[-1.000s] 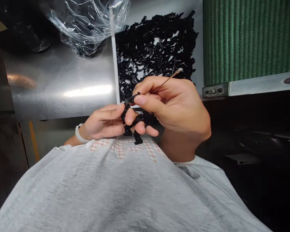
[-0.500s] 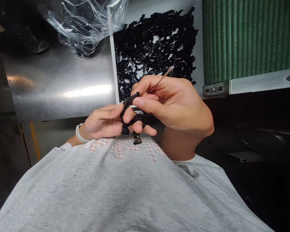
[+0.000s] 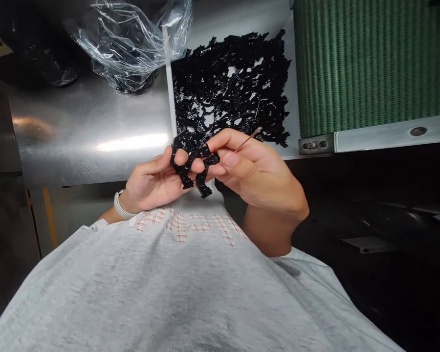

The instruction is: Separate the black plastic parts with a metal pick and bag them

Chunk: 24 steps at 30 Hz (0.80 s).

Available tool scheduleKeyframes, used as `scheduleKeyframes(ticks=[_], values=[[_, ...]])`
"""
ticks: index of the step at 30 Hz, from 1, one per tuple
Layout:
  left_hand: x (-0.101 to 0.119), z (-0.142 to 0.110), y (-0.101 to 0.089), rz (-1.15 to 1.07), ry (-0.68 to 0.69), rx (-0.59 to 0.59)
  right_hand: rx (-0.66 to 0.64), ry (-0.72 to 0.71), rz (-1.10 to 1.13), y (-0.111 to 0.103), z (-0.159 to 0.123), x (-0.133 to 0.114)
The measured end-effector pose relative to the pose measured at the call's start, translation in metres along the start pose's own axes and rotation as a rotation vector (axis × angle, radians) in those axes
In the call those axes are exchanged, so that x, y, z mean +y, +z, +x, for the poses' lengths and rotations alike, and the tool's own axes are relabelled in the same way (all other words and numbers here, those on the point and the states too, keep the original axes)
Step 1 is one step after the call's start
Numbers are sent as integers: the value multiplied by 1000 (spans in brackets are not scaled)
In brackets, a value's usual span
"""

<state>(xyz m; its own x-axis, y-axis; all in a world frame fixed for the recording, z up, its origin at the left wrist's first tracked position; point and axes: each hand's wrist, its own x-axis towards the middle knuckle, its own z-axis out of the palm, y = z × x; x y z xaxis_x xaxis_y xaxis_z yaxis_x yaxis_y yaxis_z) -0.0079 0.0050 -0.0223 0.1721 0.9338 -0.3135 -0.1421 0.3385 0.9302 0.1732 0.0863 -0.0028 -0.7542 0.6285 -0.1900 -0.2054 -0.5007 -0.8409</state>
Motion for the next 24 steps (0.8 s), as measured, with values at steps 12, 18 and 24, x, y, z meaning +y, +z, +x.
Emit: scheduleKeyframes(ticks=[12,18,24], values=[[7,-2,2,-256,-75,-106,66,-40,-210,-6,0,-7],[8,-3,6,-246,-77,-49,113,-122,-229,-1,-3,-2],[13,-7,11,-80,91,-37,160,-205,-299,6,-1,-1]])
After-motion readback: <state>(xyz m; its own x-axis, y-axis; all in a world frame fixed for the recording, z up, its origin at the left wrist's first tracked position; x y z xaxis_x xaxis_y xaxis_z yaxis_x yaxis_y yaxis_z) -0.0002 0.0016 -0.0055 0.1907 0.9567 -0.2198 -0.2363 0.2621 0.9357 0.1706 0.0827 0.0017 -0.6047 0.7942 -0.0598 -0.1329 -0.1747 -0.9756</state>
